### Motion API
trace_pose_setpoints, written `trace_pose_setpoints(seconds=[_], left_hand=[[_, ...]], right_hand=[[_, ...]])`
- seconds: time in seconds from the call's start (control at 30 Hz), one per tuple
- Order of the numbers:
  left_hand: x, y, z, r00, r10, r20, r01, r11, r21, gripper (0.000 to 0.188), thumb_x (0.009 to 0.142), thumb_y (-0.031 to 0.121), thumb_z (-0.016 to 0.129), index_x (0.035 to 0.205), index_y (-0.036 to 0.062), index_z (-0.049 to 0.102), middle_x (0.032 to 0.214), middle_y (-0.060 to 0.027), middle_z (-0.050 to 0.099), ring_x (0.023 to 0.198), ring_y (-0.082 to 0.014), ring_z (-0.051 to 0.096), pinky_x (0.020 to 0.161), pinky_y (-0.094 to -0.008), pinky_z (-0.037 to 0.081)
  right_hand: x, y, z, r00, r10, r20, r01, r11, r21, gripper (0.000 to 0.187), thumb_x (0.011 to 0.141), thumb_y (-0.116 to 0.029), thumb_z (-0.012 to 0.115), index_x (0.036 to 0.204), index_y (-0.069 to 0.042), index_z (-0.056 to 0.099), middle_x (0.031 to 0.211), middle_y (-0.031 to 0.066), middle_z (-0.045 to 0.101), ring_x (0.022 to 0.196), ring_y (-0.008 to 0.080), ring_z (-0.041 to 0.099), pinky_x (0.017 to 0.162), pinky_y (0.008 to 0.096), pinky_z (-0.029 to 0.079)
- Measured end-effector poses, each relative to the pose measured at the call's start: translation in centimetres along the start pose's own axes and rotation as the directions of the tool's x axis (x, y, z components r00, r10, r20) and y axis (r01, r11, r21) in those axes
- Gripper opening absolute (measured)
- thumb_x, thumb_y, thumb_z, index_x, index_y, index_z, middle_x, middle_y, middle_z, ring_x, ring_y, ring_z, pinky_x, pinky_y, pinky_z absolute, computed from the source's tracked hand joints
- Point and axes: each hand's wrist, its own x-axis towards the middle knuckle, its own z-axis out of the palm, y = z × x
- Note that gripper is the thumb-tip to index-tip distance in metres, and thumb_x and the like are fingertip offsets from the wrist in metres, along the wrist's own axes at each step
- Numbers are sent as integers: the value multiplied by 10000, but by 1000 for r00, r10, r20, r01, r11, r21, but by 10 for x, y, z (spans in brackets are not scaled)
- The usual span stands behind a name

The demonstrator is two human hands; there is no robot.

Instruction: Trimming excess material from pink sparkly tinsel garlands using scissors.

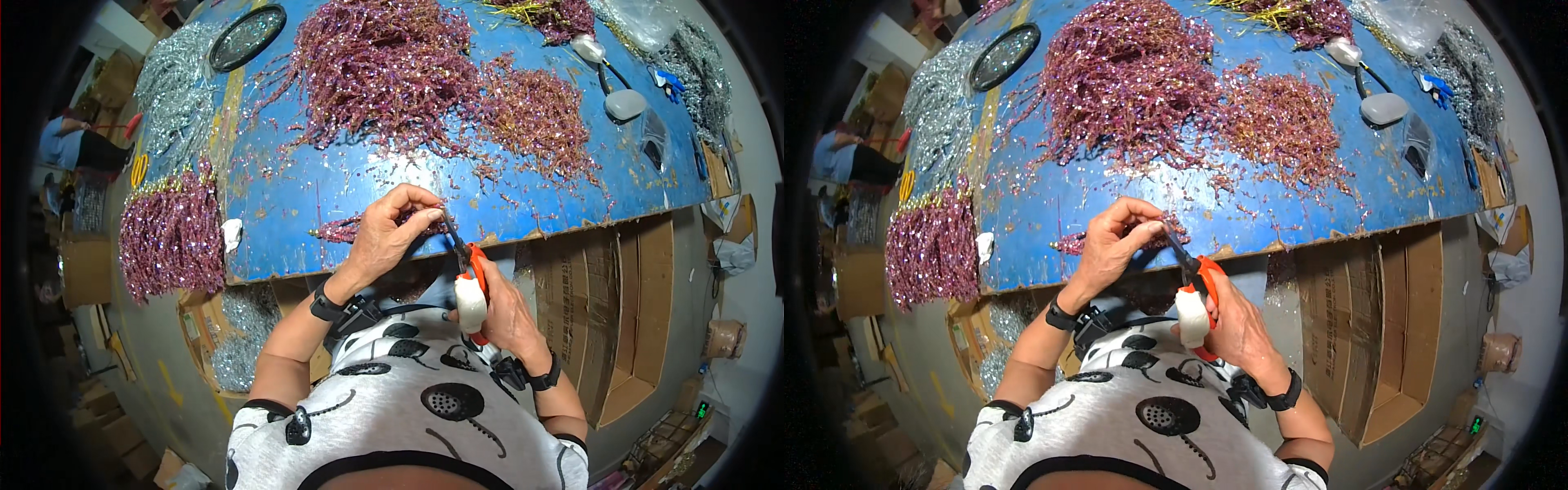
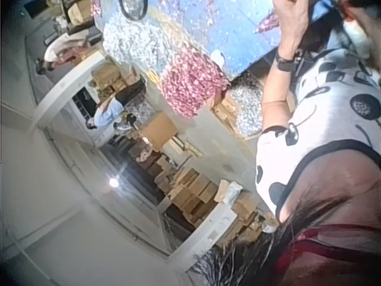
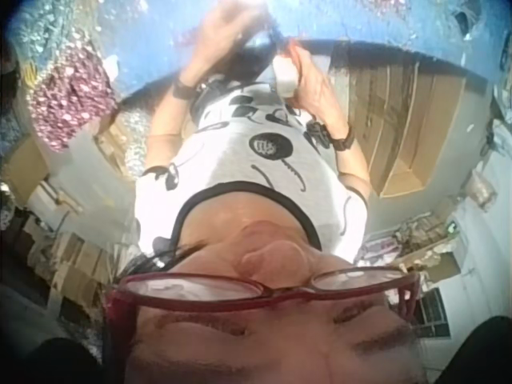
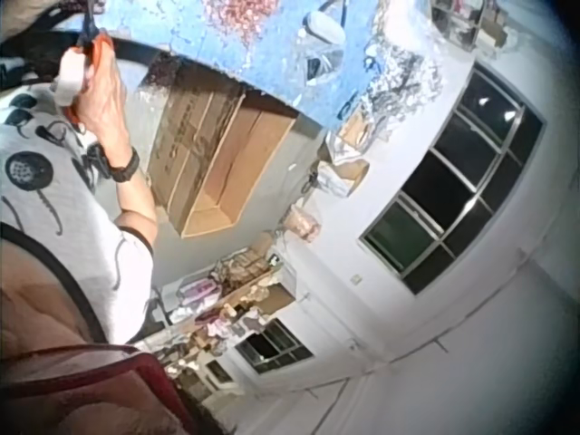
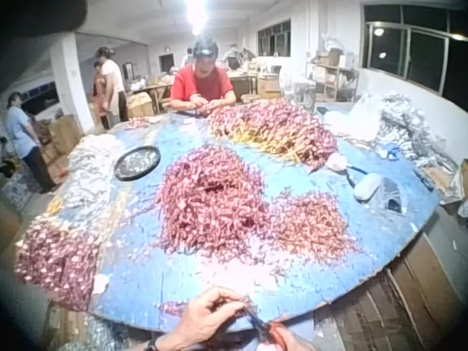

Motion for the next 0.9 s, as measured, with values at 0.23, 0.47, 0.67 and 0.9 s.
trace_pose_setpoints(seconds=[0.23,0.47,0.67,0.9], left_hand=[[-1,-4,-4,999,-34,32,36,997,-62,147,932,35,617,1068,-18,598,980,-66,700,841,-68,623,720,-201,496],[-1,-7,-8,996,-29,85,41,990,-137,153,934,38,620,1073,-24,599,1005,-87,701,886,-85,631,761,-209,497],[-1,-8,-10,994,-34,103,49,989,-141,152,933,37,623,1068,-28,603,1012,-92,697,911,-102,638,779,-219,499],[-1,-8,-11,994,-23,106,38,988,-150,157,927,24,626,1071,-32,601,1011,-93,692,915,-111,639,790,-226,502]], right_hand=[[1,6,7,996,69,-55,-68,997,29,580,788,-180,775,1293,-74,512,919,176,667,827,352,674,723,399,533],[-1,15,9,996,54,-72,-49,996,70,477,772,-53,733,1218,-58,562,956,135,661,841,269,669,756,359,520],[-1,13,7,996,54,-65,-48,995,85,463,766,-41,724,1202,-48,570,986,126,655,845,279,664,762,351,517],[-1,13,7,997,51,-61,-45,995,90,463,758,-43,731,1193,-50,574,984,119,657,848,274,664,765,352,516]])
